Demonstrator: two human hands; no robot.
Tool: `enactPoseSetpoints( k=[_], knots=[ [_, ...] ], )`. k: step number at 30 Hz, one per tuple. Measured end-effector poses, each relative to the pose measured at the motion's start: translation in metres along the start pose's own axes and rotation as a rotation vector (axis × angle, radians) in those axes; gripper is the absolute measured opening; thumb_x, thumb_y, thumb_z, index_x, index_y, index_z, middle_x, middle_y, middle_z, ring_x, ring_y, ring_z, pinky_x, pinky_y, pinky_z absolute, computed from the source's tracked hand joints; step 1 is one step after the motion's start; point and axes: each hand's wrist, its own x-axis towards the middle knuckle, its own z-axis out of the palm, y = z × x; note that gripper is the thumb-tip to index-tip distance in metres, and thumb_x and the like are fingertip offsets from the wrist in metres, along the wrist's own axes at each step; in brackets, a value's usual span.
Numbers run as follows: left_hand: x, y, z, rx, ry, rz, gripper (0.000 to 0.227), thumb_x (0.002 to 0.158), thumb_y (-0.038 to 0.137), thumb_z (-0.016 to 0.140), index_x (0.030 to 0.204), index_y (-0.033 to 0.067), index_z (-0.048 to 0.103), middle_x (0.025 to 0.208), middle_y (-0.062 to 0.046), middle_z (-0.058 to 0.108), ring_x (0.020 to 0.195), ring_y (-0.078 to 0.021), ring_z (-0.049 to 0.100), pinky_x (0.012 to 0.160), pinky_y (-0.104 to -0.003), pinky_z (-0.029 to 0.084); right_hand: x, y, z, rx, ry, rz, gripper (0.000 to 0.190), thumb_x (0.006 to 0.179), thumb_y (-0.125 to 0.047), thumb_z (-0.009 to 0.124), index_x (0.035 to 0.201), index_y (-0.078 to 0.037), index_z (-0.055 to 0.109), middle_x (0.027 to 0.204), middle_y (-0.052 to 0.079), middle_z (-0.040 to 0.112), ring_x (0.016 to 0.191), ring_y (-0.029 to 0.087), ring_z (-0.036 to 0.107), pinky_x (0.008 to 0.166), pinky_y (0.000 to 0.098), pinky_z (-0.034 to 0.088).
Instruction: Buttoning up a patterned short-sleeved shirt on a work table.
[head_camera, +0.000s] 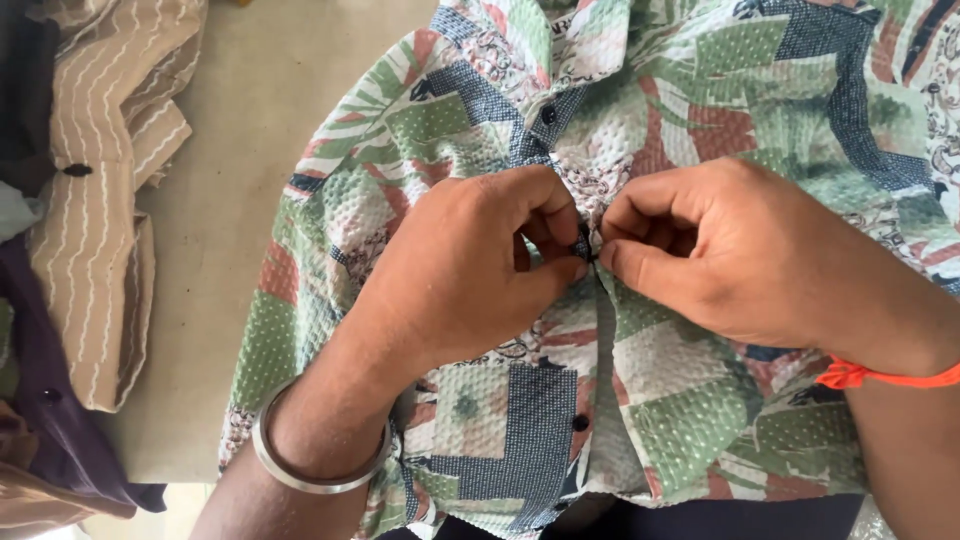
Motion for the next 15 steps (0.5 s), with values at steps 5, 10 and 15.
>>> enactPoseSetpoints(
  k=[5, 10, 15],
  knots=[
    [0.004, 0.009, -0.004, -0.113, -0.045, -0.08, 0.038, 0.078, 0.007, 0.074, 0.115, 0.0095, 0.067, 0.085, -0.003, 0.08, 0.076, -0.0149, 0.081, 0.068, -0.03, 0.064, 0.002, 0.008, 0.004, -0.03, 0.011, -0.038, 0.024, 0.093, -0.029, 0.073, 0.088, -0.006, 0.073, 0.056, 0.005, 0.063, 0.051, 0.012, 0.049, 0.048, 0.0352, 0.041],
    [0.002, -0.006, 0.002, -0.104, -0.028, -0.025, 0.043, 0.078, 0.003, 0.072, 0.119, 0.0114, 0.074, 0.09, -0.006, 0.08, 0.077, -0.0157, 0.081, 0.069, -0.03, 0.064, 0.002, -0.014, 0.005, -0.176, -0.029, 0.084, 0.03, 0.087, -0.036, 0.081, 0.093, -0.007, 0.072, 0.065, 0.005, 0.063, 0.057, 0.014, 0.055, 0.054, 0.034, 0.046],
    [0.006, -0.01, 0.005, -0.054, -0.008, 0.007, 0.026, 0.079, 0.003, 0.071, 0.102, 0.0091, 0.08, 0.09, -0.008, 0.081, 0.077, -0.0162, 0.081, 0.069, -0.03, 0.064, 0.005, 0.004, 0.009, -0.26, 0.051, -0.048, 0.042, 0.074, -0.04, 0.09, 0.091, -0.008, 0.069, 0.069, 0.006, 0.064, 0.061, 0.02, 0.061, 0.056, 0.0371, 0.05]
  ],
)
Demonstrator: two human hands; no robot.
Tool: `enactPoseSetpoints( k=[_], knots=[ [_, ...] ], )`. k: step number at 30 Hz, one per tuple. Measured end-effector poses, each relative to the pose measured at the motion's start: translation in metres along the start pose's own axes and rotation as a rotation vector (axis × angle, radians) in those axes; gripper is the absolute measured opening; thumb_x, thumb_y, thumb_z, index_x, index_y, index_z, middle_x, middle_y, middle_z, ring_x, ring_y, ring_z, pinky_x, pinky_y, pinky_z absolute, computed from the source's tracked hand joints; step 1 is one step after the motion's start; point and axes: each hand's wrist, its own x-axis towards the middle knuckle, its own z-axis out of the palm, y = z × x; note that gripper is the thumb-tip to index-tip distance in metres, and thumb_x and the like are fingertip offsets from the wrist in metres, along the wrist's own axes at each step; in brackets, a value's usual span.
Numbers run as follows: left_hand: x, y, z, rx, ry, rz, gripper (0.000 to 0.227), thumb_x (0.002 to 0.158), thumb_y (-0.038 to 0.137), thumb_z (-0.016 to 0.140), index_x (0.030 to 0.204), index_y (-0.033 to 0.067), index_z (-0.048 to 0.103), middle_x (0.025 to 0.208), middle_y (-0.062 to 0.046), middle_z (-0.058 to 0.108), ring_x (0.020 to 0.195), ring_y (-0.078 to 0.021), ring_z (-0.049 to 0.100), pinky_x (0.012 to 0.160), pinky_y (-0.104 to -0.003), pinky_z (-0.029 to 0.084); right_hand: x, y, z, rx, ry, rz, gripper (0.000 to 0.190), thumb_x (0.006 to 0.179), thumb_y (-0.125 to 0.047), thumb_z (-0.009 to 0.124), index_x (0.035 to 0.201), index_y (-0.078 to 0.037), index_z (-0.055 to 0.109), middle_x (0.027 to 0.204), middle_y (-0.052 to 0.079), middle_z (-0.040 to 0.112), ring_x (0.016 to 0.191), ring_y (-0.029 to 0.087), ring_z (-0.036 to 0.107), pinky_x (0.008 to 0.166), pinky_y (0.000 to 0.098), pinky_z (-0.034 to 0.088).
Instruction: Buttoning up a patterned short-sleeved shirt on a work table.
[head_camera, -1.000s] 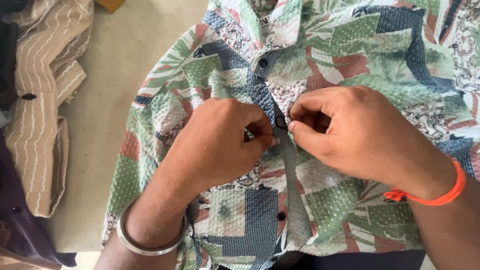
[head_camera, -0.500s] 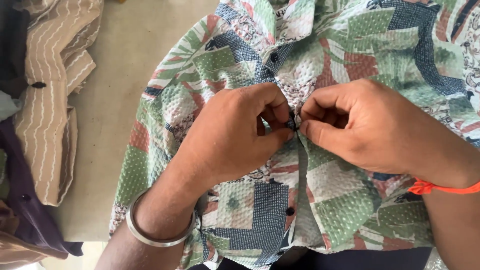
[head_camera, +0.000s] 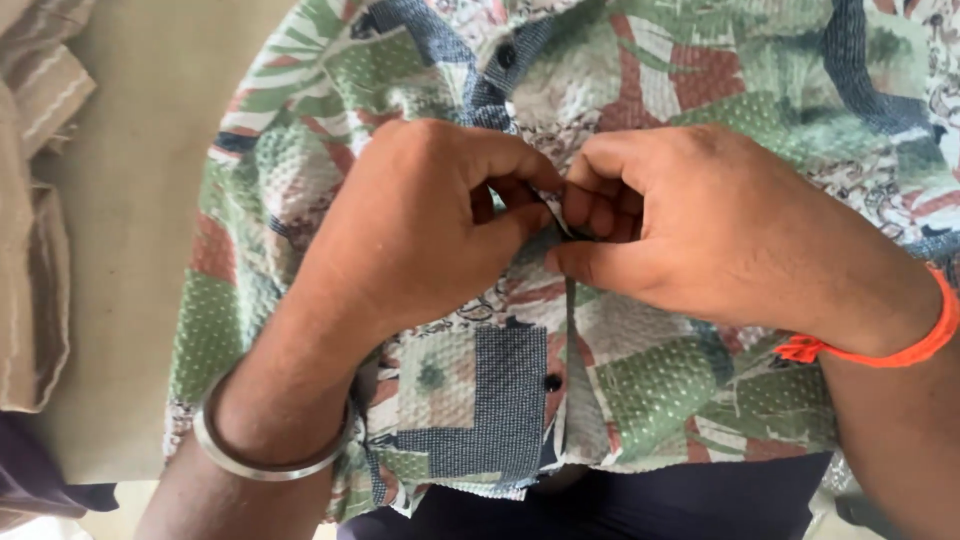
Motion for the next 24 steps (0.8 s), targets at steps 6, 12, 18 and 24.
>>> enactPoseSetpoints(
  k=[6, 12, 18, 24],
  knots=[
    [0.0, -0.007, 0.002, 0.075, 0.009, 0.012, 0.024, 0.078, 0.003, 0.069, 0.099, 0.0093, 0.08, 0.088, -0.009, 0.079, 0.076, -0.0177, 0.079, 0.07, -0.03, 0.063, 0.001, 0.012, 0.009, -0.021, 0.092, -0.15, 0.019, 0.081, -0.022, 0.078, 0.089, -0.007, 0.069, 0.065, 0.008, 0.07, 0.059, 0.02, 0.065, 0.054, 0.0368, 0.054],
    [0.0, -0.016, 0.004, 0.141, 0.05, 0.123, 0.019, 0.082, 0.003, 0.075, 0.1, 0.0054, 0.08, 0.088, -0.013, 0.078, 0.08, -0.0202, 0.079, 0.071, -0.032, 0.063, 0.006, 0.025, 0.015, -0.05, 0.178, -0.355, 0.016, 0.081, -0.018, 0.076, 0.09, -0.006, 0.071, 0.072, 0.008, 0.07, 0.059, 0.019, 0.069, 0.056, 0.0345, 0.053],
    [0.001, -0.014, 0.003, 0.136, 0.07, 0.16, 0.017, 0.082, 0.002, 0.077, 0.099, 0.0034, 0.078, 0.086, -0.014, 0.076, 0.078, -0.0191, 0.077, 0.07, -0.031, 0.061, 0.007, 0.026, 0.016, -0.039, 0.205, -0.371, 0.015, 0.082, -0.018, 0.076, 0.09, -0.006, 0.071, 0.073, 0.007, 0.07, 0.059, 0.018, 0.068, 0.055, 0.0341, 0.053],
    [-0.001, -0.014, 0.006, -0.002, 0.074, 0.161, 0.024, 0.085, -0.001, 0.076, 0.109, 0.0013, 0.074, 0.092, -0.01, 0.078, 0.082, -0.0116, 0.077, 0.07, -0.027, 0.063, 0.002, 0.026, 0.012, 0.014, 0.349, -0.396, 0.015, 0.083, -0.01, 0.073, 0.094, 0.0, 0.076, 0.07, 0.01, 0.071, 0.055, 0.015, 0.067, 0.054, 0.0319, 0.052]
  ],
)
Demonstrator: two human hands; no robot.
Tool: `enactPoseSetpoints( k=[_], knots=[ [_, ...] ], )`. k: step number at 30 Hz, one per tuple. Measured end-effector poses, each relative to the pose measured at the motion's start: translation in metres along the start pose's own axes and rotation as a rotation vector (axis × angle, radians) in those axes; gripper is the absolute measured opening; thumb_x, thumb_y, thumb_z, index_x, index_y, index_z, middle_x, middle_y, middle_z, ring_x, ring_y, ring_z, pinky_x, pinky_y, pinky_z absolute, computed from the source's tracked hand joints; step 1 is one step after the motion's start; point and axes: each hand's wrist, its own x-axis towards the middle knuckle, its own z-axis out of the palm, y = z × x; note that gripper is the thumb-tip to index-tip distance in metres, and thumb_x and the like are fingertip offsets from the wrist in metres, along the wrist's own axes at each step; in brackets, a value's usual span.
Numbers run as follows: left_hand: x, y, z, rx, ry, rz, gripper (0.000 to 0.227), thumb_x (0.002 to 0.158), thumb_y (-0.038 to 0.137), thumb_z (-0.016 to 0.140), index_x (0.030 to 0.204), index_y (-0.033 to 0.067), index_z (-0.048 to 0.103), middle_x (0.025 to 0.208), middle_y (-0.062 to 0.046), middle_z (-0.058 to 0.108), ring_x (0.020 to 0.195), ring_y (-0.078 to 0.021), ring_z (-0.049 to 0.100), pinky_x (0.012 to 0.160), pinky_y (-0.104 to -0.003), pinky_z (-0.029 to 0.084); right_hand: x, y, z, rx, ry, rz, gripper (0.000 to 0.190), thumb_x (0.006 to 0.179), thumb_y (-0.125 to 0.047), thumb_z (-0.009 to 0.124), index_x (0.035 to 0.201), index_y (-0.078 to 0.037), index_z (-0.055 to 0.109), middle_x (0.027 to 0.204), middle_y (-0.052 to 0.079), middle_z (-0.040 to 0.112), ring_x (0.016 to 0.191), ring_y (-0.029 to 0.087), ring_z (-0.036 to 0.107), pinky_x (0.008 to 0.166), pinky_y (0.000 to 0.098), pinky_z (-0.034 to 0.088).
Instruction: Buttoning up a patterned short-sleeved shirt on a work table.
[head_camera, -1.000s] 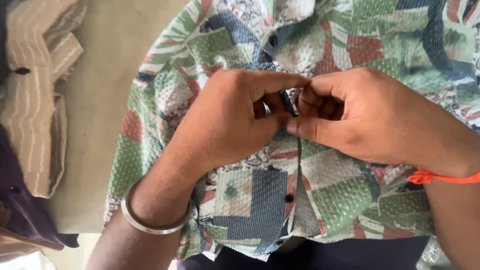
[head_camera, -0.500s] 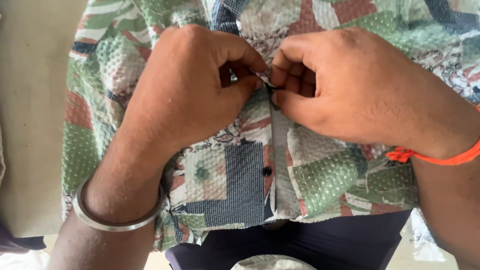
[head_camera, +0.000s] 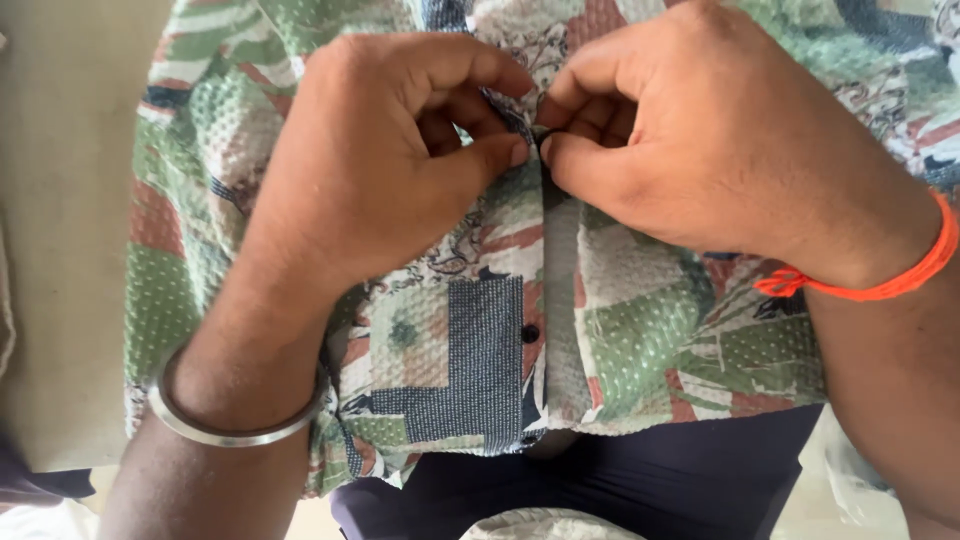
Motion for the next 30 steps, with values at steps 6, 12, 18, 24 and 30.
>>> enactPoseSetpoints(
  k=[6, 12, 18, 24, 30],
  knots=[
    [0.0, 0.008, -0.002, -0.069, 0.03, -0.078, 0.026, 0.089, 0.001, 0.078, 0.115, 0.0001, 0.072, 0.093, -0.008, 0.08, 0.083, -0.0074, 0.077, 0.068, -0.023, 0.064, 0.003, -0.001, -0.003, 0.023, -0.018, 0.096, 0.016, 0.091, -0.017, 0.074, 0.099, -0.006, 0.082, 0.065, 0.007, 0.072, 0.051, 0.013, 0.06, 0.045, 0.029, 0.048],
    [0.004, 0.024, -0.009, -0.123, 0.042, -0.155, 0.03, 0.086, 0.003, 0.08, 0.113, 0.0009, 0.069, 0.088, -0.007, 0.079, 0.069, -0.0029, 0.069, 0.056, -0.02, 0.054, 0.004, 0.006, -0.013, 0.257, 0.006, 0.051, 0.013, 0.095, -0.012, 0.071, 0.1, 0.0, 0.076, 0.074, 0.004, 0.073, 0.059, 0.005, 0.059, 0.049, 0.0243, 0.045],
    [0.003, 0.027, -0.01, -0.114, 0.08, -0.24, 0.028, 0.083, 0.005, 0.082, 0.104, 0.0024, 0.063, 0.084, -0.005, 0.079, 0.065, 0.0, 0.069, 0.051, -0.019, 0.05, 0.0, 0.016, -0.015, 0.45, -0.017, 0.223, 0.018, 0.098, -0.01, 0.069, 0.111, 0.0, 0.075, 0.083, 0.005, 0.074, 0.065, 0.004, 0.06, 0.052, 0.0213, 0.045],
    [-0.007, 0.01, -0.006, -0.056, 0.098, -0.051, 0.016, 0.089, 0.004, 0.085, 0.094, 0.0013, 0.07, 0.088, -0.009, 0.078, 0.07, -0.0049, 0.069, 0.056, -0.021, 0.054, 0.002, 0.018, -0.013, 0.458, -0.038, 0.217, 0.017, 0.097, -0.006, 0.07, 0.111, 0.001, 0.076, 0.083, 0.007, 0.076, 0.066, 0.006, 0.064, 0.054, 0.0223, 0.05],
    [-0.002, 0.019, -0.008, -0.055, 0.085, -0.048, 0.014, 0.088, 0.005, 0.082, 0.1, 0.0035, 0.076, 0.09, -0.007, 0.079, 0.066, -0.0049, 0.07, 0.055, -0.022, 0.055, 0.005, 0.016, -0.012, 0.448, -0.084, 0.201, 0.016, 0.097, -0.005, 0.069, 0.109, 0.001, 0.077, 0.085, 0.007, 0.077, 0.068, 0.008, 0.065, 0.057, 0.0238, 0.052]
  ],
)
